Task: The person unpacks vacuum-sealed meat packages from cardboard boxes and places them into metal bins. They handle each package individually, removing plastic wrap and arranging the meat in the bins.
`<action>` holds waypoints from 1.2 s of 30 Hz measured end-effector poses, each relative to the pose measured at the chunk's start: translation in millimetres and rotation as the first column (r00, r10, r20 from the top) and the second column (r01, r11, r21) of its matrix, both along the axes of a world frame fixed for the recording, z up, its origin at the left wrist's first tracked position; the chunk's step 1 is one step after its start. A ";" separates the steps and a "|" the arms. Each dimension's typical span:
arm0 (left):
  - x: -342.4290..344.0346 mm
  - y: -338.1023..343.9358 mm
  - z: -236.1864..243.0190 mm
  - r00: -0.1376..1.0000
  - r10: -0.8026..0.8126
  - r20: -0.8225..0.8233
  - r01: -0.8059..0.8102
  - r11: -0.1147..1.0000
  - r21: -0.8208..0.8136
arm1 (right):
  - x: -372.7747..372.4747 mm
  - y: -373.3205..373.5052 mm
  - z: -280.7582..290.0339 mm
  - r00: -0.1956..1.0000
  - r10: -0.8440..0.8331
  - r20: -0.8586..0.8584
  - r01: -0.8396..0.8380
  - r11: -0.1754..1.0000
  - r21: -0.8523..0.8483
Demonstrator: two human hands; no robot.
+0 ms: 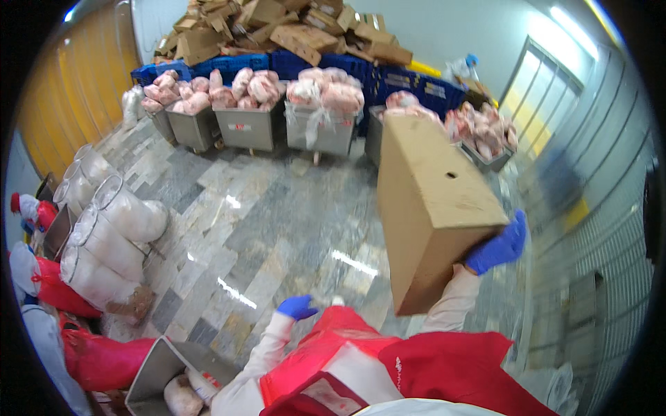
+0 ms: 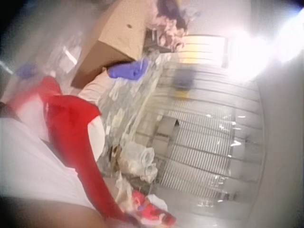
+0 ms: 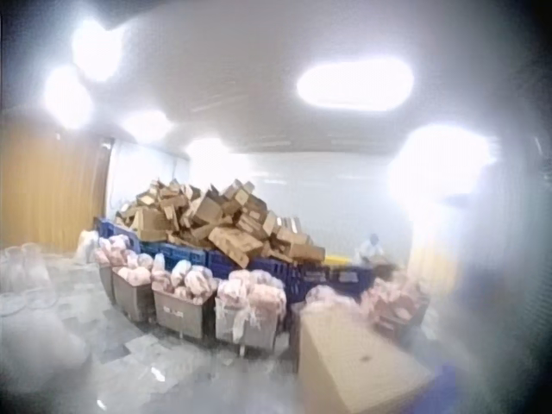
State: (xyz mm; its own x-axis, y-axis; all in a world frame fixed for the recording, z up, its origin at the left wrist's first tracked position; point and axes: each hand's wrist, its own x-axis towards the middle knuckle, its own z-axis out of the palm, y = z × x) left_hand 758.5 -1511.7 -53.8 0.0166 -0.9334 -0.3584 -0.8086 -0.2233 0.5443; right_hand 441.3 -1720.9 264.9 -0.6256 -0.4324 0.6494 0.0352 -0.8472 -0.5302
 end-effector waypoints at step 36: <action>162.8 -183.6 20.6 0.979 0.156 0.133 -0.160 0.987 0.020 | 118.9 -185.8 -356.1 -0.311 0.925 -0.220 0.253 0.304 0.919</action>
State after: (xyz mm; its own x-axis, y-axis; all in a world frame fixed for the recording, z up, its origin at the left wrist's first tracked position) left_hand 921.3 -1695.4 -33.2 0.2116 -0.9038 -0.3719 -0.8254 -0.3690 0.4272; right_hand 560.2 -1906.7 -91.2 0.6800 -0.5606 -0.4726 -0.7109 -0.3464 -0.6120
